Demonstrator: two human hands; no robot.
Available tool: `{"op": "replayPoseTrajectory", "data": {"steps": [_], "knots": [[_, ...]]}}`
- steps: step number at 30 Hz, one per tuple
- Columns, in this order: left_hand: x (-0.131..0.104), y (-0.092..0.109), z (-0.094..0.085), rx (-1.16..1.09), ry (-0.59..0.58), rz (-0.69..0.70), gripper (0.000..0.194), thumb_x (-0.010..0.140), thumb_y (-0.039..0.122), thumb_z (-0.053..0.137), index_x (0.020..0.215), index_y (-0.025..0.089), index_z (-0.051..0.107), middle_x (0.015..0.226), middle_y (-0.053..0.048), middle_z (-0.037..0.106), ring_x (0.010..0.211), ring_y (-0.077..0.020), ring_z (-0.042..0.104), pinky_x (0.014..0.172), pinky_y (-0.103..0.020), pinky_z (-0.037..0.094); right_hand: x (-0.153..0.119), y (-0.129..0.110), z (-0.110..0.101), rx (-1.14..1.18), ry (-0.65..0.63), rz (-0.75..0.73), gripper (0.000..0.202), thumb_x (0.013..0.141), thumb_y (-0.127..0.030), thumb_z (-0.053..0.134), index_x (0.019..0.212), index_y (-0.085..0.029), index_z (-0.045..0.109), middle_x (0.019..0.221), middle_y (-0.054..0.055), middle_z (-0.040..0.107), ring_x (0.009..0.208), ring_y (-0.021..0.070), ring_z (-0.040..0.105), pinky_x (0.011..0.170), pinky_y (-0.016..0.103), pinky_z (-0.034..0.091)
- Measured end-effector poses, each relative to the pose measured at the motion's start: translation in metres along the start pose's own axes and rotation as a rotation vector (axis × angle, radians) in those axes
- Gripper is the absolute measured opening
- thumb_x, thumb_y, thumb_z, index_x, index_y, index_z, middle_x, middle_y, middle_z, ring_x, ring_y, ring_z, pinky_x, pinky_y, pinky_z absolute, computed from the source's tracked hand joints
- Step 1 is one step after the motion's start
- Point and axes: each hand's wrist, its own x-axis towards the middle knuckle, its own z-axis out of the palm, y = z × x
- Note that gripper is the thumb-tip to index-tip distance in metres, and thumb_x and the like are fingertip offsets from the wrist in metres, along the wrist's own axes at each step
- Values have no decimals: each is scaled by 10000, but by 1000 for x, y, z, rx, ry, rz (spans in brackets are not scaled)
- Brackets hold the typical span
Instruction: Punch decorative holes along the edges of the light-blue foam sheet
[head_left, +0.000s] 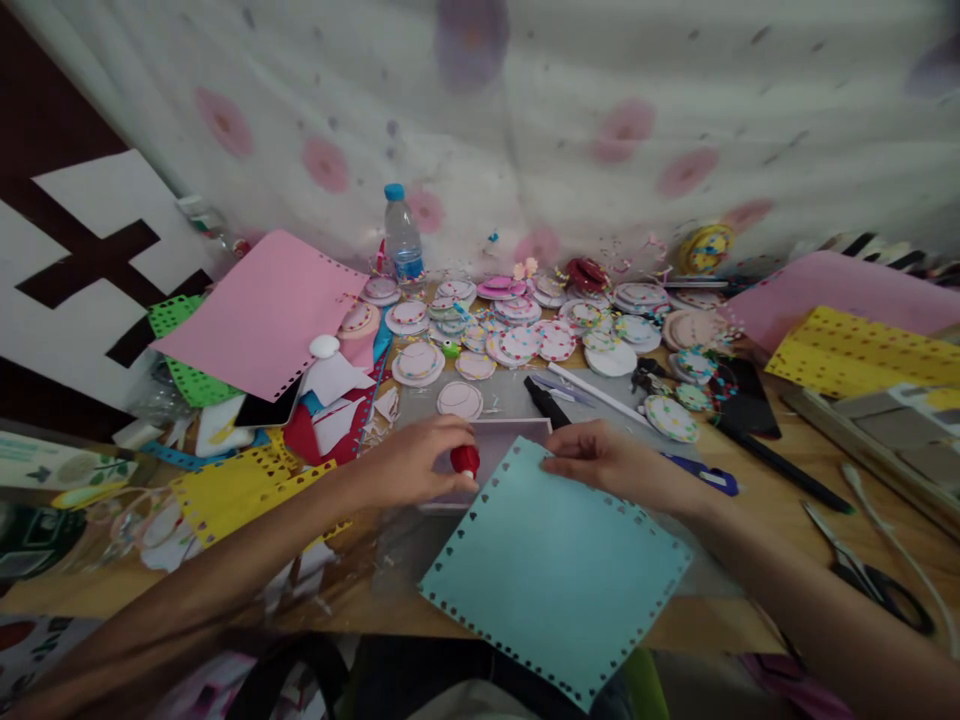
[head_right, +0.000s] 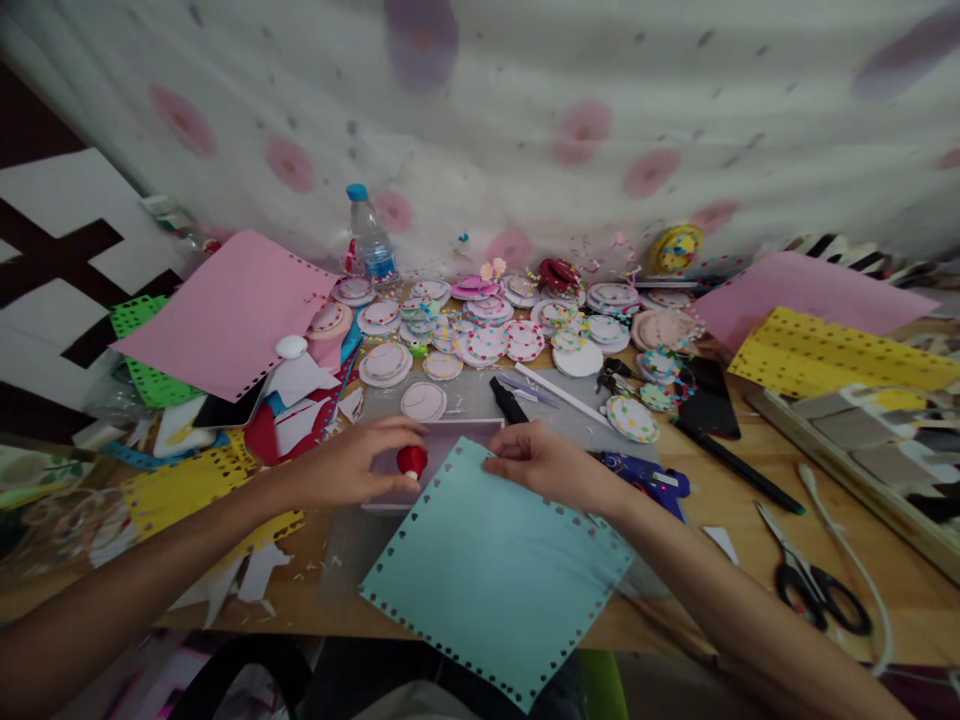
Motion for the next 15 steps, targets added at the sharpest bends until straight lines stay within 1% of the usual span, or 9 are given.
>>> {"op": "replayPoseTrajectory", "data": {"steps": [1,2,4,6,8,10,13,15], "knots": [[0,0,1,42,-4,24,330,775,373,671,1028,162,655,1220,-132,591,1134,-270,539,985,-388,392,-2,3,-1,3,11,0,343,726,-497,656,694,-161,596,554,-41,500,463,75,393,422,201,282],[1,0,3,35,-9,26,351,780,363,667,1070,166,648,1256,-134,574,1160,-270,525,1002,-391,378,-5,6,-3,6,22,2,349,721,-504,659,709,-159,607,565,-36,513,470,79,404,429,204,291],[5,-2,5,-96,-2,-25,375,806,360,633,1128,168,622,1204,-118,616,1102,-248,569,964,-378,414,-10,10,-6,14,47,8,357,713,-512,666,720,-157,621,584,-27,537,487,88,430,446,212,311],[8,-4,6,-309,34,-118,345,831,376,590,1091,152,625,1058,-95,680,973,-227,628,869,-354,471,-15,13,-10,24,82,19,355,706,-510,674,714,-158,628,598,-20,552,506,95,451,463,218,334],[10,-4,6,-518,74,-200,316,848,398,557,1004,134,633,938,-80,705,874,-214,655,792,-332,495,-19,14,-13,31,136,16,349,695,-504,689,710,-160,634,615,-14,562,525,102,465,480,223,357],[8,-2,5,-656,99,-232,297,850,410,559,941,135,625,872,-68,711,827,-204,664,778,-328,497,-23,15,-15,47,192,9,345,689,-500,699,724,-162,643,637,-10,572,539,105,477,487,224,372],[-2,3,5,-738,132,-251,273,812,406,624,913,152,615,873,-52,715,856,-196,659,821,-324,483,-26,19,-15,134,287,5,329,681,-486,719,747,-174,638,634,-22,574,521,96,472,460,210,356],[-13,5,8,-751,187,-288,274,780,407,664,911,168,633,909,-40,712,909,-191,642,842,-305,468,-29,25,-12,250,362,3,309,680,-463,734,771,-189,623,615,-34,575,495,91,468,444,205,344]]}}
